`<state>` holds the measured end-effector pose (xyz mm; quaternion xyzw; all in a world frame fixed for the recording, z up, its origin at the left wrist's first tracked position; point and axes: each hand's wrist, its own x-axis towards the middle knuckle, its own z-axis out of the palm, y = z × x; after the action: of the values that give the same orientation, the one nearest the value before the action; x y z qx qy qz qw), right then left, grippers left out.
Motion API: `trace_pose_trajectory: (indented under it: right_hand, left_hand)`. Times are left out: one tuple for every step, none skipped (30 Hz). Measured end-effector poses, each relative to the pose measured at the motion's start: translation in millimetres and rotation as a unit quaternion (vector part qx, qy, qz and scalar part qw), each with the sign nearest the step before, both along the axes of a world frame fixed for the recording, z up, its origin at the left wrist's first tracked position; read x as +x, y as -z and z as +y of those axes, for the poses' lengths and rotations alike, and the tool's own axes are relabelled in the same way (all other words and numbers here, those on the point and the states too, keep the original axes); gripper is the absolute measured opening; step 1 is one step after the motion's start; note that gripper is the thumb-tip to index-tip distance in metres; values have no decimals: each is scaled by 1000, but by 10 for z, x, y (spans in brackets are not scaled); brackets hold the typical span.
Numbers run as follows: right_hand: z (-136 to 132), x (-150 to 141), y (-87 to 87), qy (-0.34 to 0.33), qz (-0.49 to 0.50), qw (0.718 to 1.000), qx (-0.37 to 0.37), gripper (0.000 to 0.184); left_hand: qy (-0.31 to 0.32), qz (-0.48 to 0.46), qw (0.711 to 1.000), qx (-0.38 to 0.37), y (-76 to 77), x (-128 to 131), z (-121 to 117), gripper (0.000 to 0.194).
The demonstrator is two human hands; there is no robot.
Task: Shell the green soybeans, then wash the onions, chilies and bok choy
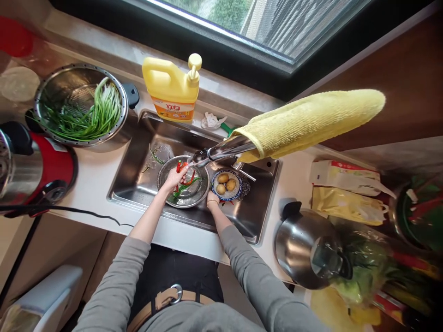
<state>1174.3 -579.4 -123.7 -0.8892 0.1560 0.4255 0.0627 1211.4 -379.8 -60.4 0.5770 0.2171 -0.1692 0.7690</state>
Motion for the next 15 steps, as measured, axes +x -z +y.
trace_pose_trajectory:
  right_hand:
    - [-13,-25,-24,-1,-2,1000,1,30]
    - [-39,-55,-62,0,-7,1000,4,28]
    - [-80,-85,-118,1,-14,1000,10,25]
    - [-134,-108,-191,0,-23,1000,18,22]
    - [-199,-119,-282,-5,-35,999,25,20]
    - [-266,-113,-387,-5,-50,998,42,20]
    - [-328,-89,-503,8,-68,995,79,22]
    - [-374,-46,-622,36,-88,986,138,26]
    - [-396,14,-738,81,-107,967,218,30]
    - [-386,87,-843,137,-121,933,310,34]
    - [-342,169,-933,191,-132,889,395,37]
    - [-265,255,-1001,236,-138,843,463,39]
    - [-162,341,-1047,265,-143,807,508,40]
    - [-38,421,-1068,283,-149,782,535,39]
    - [95,495,-1066,293,-156,766,551,39]
  left_hand:
    - [-5,-7,1000,8,13,-24,7,39]
    - [-6,-11,1000,12,26,-50,10,39]
    - [-5,-12,1000,13,39,-80,9,38]
    - [0,-8,1000,13,48,-113,4,38]
    - [11,-2,1000,11,52,-147,-7,38]
    - [24,4,1000,10,48,-180,-25,39]
    - [38,5,999,10,34,-209,-50,40]
    - [54,0,999,10,9,-230,-82,41]
    - [69,-10,998,8,-26,-243,-116,43]
    - [85,-24,996,5,-70,-245,-151,45]
    - [101,-37,994,3,-120,-238,-180,47]
    - [113,-50,992,5,-173,-223,-198,47]
    - [121,-60,991,9,-226,-203,-201,48]
    - [122,-66,990,14,-275,-179,-187,48]
    - [117,-68,991,19,-318,-154,-153,48]
